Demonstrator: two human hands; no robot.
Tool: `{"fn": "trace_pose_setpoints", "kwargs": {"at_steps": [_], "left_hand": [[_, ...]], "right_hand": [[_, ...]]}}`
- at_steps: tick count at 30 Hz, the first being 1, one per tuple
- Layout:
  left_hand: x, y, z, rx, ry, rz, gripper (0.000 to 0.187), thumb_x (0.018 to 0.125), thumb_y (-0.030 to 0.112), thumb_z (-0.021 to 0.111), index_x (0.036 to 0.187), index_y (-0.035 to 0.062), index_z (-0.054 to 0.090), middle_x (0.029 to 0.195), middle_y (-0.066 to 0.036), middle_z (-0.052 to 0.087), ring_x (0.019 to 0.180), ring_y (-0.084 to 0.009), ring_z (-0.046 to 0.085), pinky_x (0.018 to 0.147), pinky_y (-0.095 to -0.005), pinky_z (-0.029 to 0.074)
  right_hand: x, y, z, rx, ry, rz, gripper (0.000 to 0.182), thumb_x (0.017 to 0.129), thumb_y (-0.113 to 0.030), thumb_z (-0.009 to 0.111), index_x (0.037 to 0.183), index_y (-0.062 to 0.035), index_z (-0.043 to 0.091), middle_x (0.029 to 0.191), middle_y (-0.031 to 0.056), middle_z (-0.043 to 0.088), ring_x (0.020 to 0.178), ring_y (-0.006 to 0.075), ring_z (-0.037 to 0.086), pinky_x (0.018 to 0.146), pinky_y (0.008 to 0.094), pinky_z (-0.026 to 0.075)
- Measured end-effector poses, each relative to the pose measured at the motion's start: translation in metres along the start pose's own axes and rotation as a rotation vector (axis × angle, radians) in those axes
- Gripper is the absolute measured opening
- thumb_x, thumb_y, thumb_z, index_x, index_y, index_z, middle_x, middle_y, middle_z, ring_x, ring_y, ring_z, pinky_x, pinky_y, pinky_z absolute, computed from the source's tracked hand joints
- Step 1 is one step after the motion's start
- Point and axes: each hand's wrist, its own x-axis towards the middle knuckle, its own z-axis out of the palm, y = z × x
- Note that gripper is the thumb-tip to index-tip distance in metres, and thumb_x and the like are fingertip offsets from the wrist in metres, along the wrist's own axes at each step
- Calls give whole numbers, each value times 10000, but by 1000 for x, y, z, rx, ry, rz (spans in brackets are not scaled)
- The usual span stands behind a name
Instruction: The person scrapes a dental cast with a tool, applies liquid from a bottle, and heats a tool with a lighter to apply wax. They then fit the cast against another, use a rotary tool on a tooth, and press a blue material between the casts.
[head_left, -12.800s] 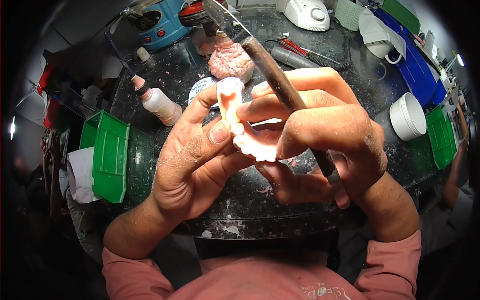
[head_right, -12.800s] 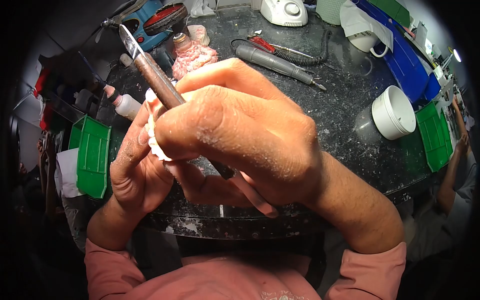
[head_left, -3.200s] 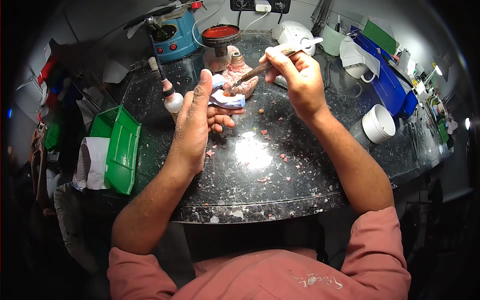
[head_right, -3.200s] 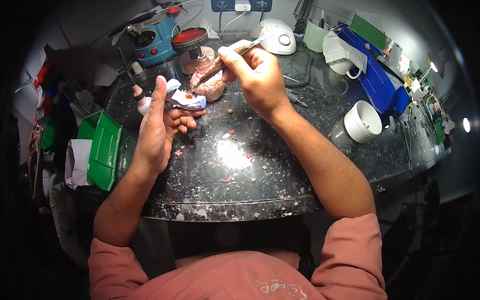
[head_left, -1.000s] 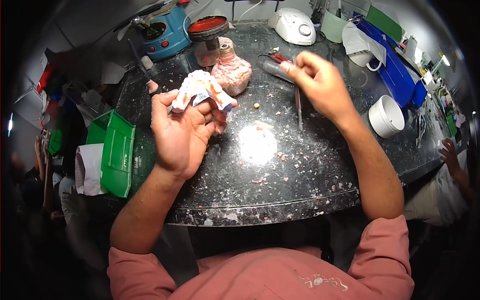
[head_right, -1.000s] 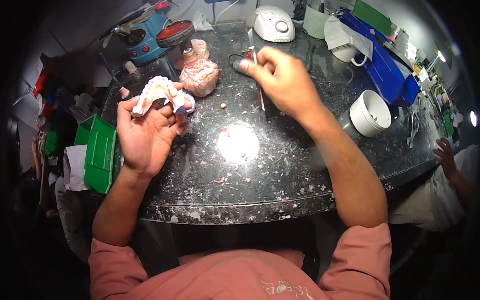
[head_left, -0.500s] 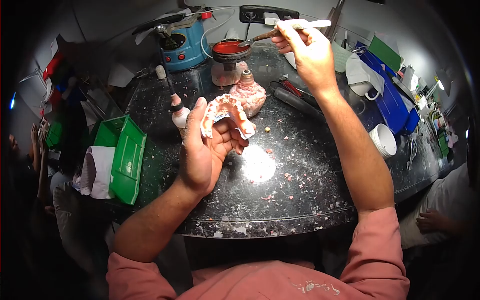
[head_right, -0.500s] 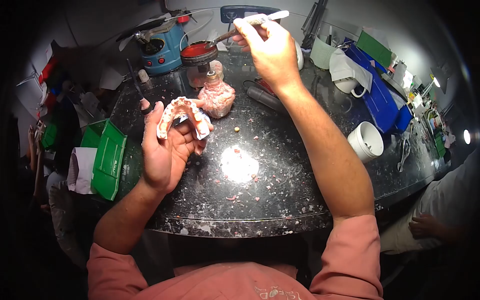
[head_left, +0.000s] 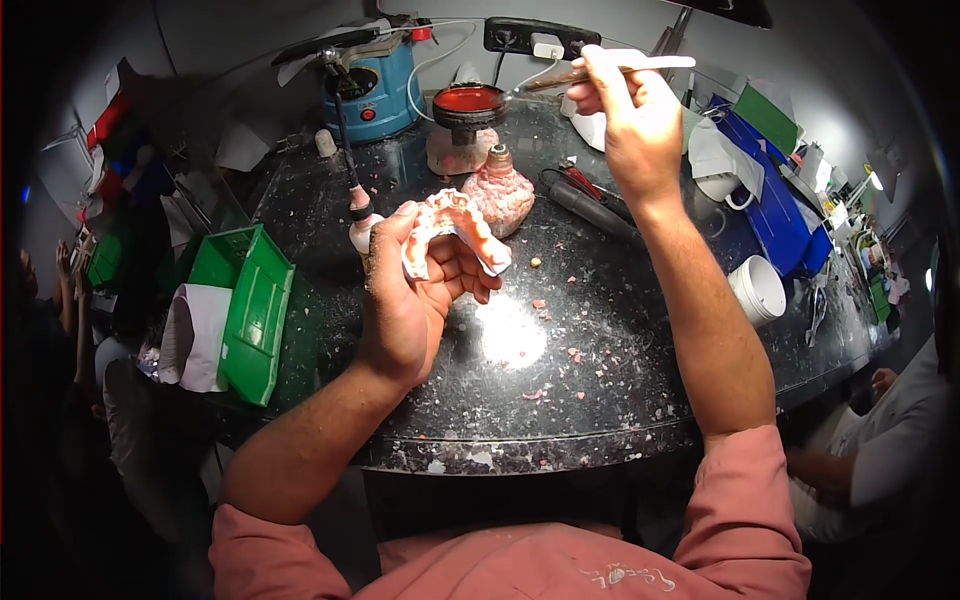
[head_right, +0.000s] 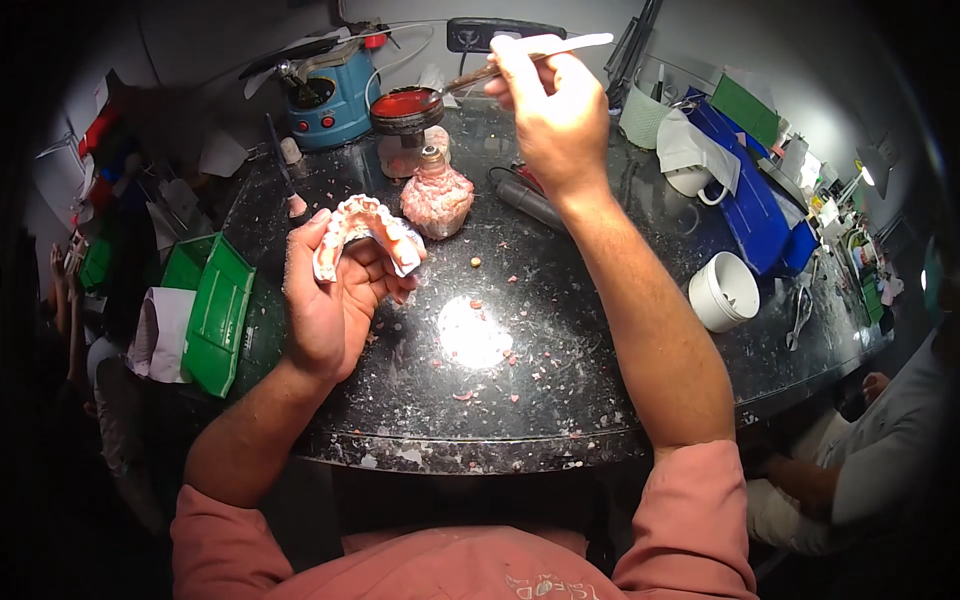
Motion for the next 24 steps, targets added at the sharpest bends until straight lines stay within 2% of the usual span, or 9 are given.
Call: {"fn": "trace_pose_setpoints", "kwargs": {"at_steps": [2, 5, 7, 18, 22, 23, 24], "left_hand": [[0, 1, 0, -10, 4, 14, 553, 952, 476, 270, 1104, 19, 541, 952, -200, 659, 813, -240, 626, 730, -349, 491], [-1, 2, 5, -2, 33, 53, 559, 950, 482, 266, 1090, 20, 549, 945, -184, 659, 803, -239, 622, 713, -351, 486], [-2, 4, 11, 0, 80, 86, 555, 971, 454, 235, 1046, 6, 554, 838, -142, 660, 727, -203, 612, 686, -324, 460], [-3, 5, 7, 26, 62, 112, 592, 959, 500, 231, 1072, 18, 556, 914, -175, 656, 768, -232, 616, 691, -344, 480], [-3, 6, 6, 11, 47, 126, 587, 956, 494, 230, 1068, 17, 553, 913, -174, 657, 759, -230, 614, 687, -339, 471], [-3, 6, 6, 0, 53, 131, 586, 955, 492, 229, 1066, 16, 551, 913, -173, 658, 758, -230, 613, 686, -337, 467], [-3, 6, 5, 0, 60, 130, 586, 955, 492, 229, 1066, 16, 551, 913, -173, 658, 758, -230, 613, 686, -337, 467]], "right_hand": [[-4, 3, -2, 22, 94, -39, 172, 952, -177, 585, 918, -21, 649, 755, 19, 632, 663, 67, 583, 618, 211, 488], [-11, 3, -5, -25, 41, 27, 163, 951, -178, 590, 901, -32, 644, 758, 8, 628, 648, 52, 569, 602, 197, 465], [-12, 6, -4, -80, 19, 31, 150, 949, -178, 594, 906, -45, 648, 752, -2, 623, 639, 44, 561, 591, 186, 443], [-14, 9, -1, -94, -19, -4, 142, 941, -166, 601, 905, -41, 657, 749, -4, 623, 640, 47, 559, 600, 189, 445], [-12, -4, -1, 1, 4, -13, 181, 950, -183, 578, 918, -24, 658, 714, 7, 607, 618, 58, 547, 593, 191, 434], [-9, -11, -2, 103, 6, -30, 178, 927, -177, 606, 855, -26, 666, 649, 15, 604, 580, 65, 547, 561, 216, 445], [-10, -19, -1, 160, -12, -17, 206, 955, -183, 554, 926, 0, 643, 663, 30, 576, 567, 71, 514, 538, 215, 414]]}}
